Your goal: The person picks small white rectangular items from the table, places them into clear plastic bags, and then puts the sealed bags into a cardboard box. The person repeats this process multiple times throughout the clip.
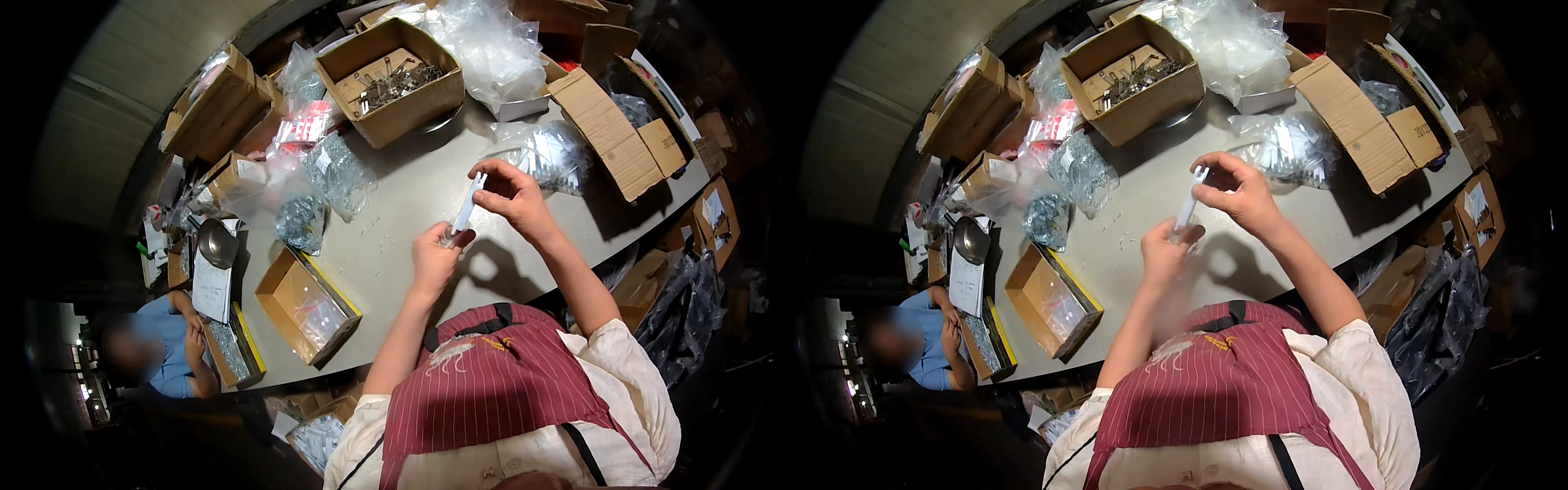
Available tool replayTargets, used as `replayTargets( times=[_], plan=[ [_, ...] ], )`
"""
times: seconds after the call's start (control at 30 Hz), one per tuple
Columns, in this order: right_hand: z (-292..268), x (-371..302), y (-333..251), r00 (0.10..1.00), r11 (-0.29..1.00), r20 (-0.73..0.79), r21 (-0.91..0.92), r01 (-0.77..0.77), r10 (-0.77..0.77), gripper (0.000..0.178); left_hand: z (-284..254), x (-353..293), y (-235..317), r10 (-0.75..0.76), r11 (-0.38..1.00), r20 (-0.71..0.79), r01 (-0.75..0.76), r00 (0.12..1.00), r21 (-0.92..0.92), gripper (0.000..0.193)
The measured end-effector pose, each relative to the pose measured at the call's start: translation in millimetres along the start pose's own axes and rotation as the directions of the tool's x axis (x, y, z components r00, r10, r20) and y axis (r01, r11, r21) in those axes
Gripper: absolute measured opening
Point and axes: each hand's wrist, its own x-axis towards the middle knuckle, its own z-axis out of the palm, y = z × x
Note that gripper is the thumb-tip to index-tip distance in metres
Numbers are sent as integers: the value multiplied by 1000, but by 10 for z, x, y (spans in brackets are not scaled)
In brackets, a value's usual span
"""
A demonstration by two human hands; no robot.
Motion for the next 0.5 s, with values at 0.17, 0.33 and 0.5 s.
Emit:
replayTargets(
  times=[0.17, 0.33, 0.5],
  plan=[
    [91, -85, -94, 982, 882, -16, -443, 162, -188, 29, 108, 22, -19, 18, 997, 15, -19, 1000, 70, 15],
    [189, -135, -144, 933, 603, 240, -713, 357, -269, 30, 162, 30, -294, -4, 962, 117, 36, 993, -270, 26],
    [51, -96, -65, 949, 739, 288, -609, 287, -130, 23, 100, -40, -59, 45, 944, 148, 6, 988, -329, 22]
  ],
)
